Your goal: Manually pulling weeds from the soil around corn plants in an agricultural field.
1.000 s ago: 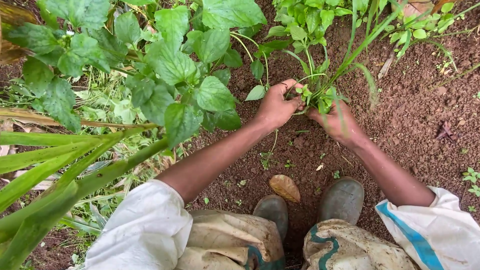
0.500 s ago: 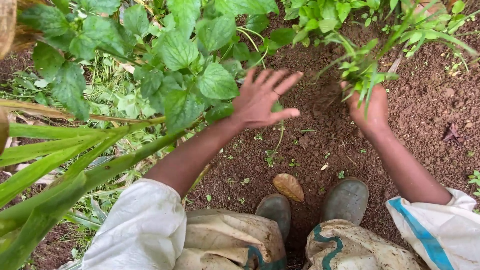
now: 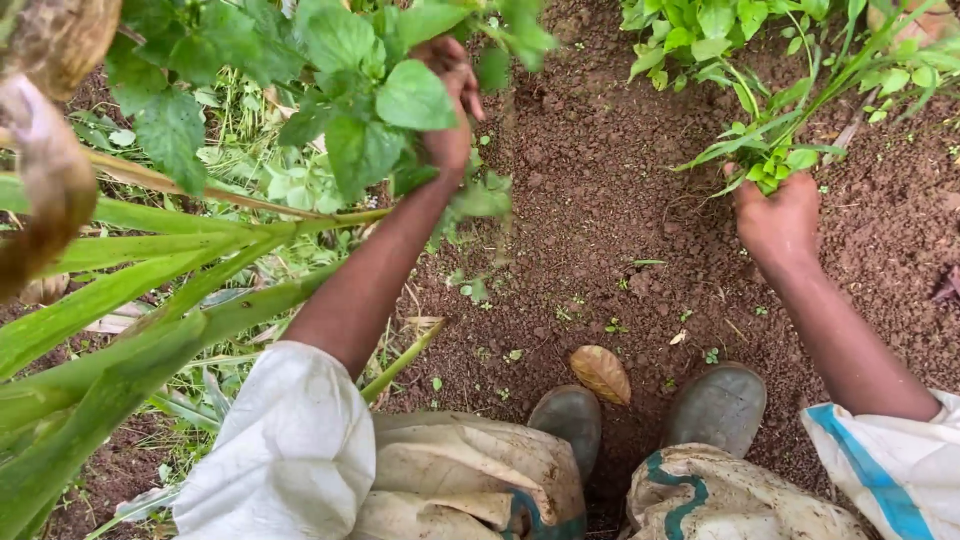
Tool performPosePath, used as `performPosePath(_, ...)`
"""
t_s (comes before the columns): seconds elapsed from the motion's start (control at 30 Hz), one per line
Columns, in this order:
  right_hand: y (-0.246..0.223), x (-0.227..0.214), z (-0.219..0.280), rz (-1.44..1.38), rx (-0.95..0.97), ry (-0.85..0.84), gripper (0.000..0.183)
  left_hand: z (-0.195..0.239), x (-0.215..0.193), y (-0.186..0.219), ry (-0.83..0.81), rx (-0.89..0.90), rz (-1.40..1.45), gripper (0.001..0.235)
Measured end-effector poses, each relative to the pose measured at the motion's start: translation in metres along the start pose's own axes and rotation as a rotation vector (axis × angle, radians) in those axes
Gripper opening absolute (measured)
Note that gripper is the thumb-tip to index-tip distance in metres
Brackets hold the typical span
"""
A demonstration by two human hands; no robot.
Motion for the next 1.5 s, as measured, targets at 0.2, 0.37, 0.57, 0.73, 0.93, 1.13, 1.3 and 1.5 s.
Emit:
performPosePath(0.2, 0.002, 0.003, -0.001, 0.043, -0.012, 0.019, 0.048, 0.032, 0.073, 0.024, -0.473, -0.212, 0.084, 0.029)
performPosePath(0.37, 0.001, 0.0, 0.004, 0.057, -0.034, 0.008, 0.015, 0.026, 0.072, 0.077, -1.187, -0.677, -1.634, 0.094)
performPosePath(0.57, -0.002, 0.001, 0.003, 0.044, 0.034, 0.005, 0.04, 0.019, 0.041, 0.087, -1.361, -0.785, -2.157, 0.115)
performPosePath(0.73, 0.004, 0.004, -0.002, 0.04, -0.009, 0.006, 0.012, 0.045, -0.024, 0.047, -1.268, -0.259, -2.36, 0.021)
performPosePath(0.93, -0.003, 0.002, 0.005, 0.024, 0.018, -0.018, 0.016, 0.045, -0.022, 0.032, -1.353, -0.721, -2.162, 0.024)
performPosePath(1.13, -0.009, 0.001, 0.014, 0.014, 0.034, -0.047, 0.03, 0.036, 0.006, 0.062, -1.285, -0.936, -2.091, 0.038)
performPosePath(1.3, 0.0, 0.003, 0.014, 0.045, 0.003, -0.029, 0.029, 0.041, 0.015, 0.078, -1.471, -0.883, -2.192, 0.045)
performPosePath(1.5, 0.008, 0.003, 0.015, 0.065, -0.061, -0.018, 0.056, 0.043, 0.026, 0.095, -1.435, -0.879, -2.071, 0.05)
Point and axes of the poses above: each hand's wrist, its own z-axis away from the middle knuckle, its own x-axis out of the palm, y = z × x, the point moved 1 cm from there along -z, towards the middle knuckle, and after that the axes turned 14 degrees about z, right-handed, at the moved point
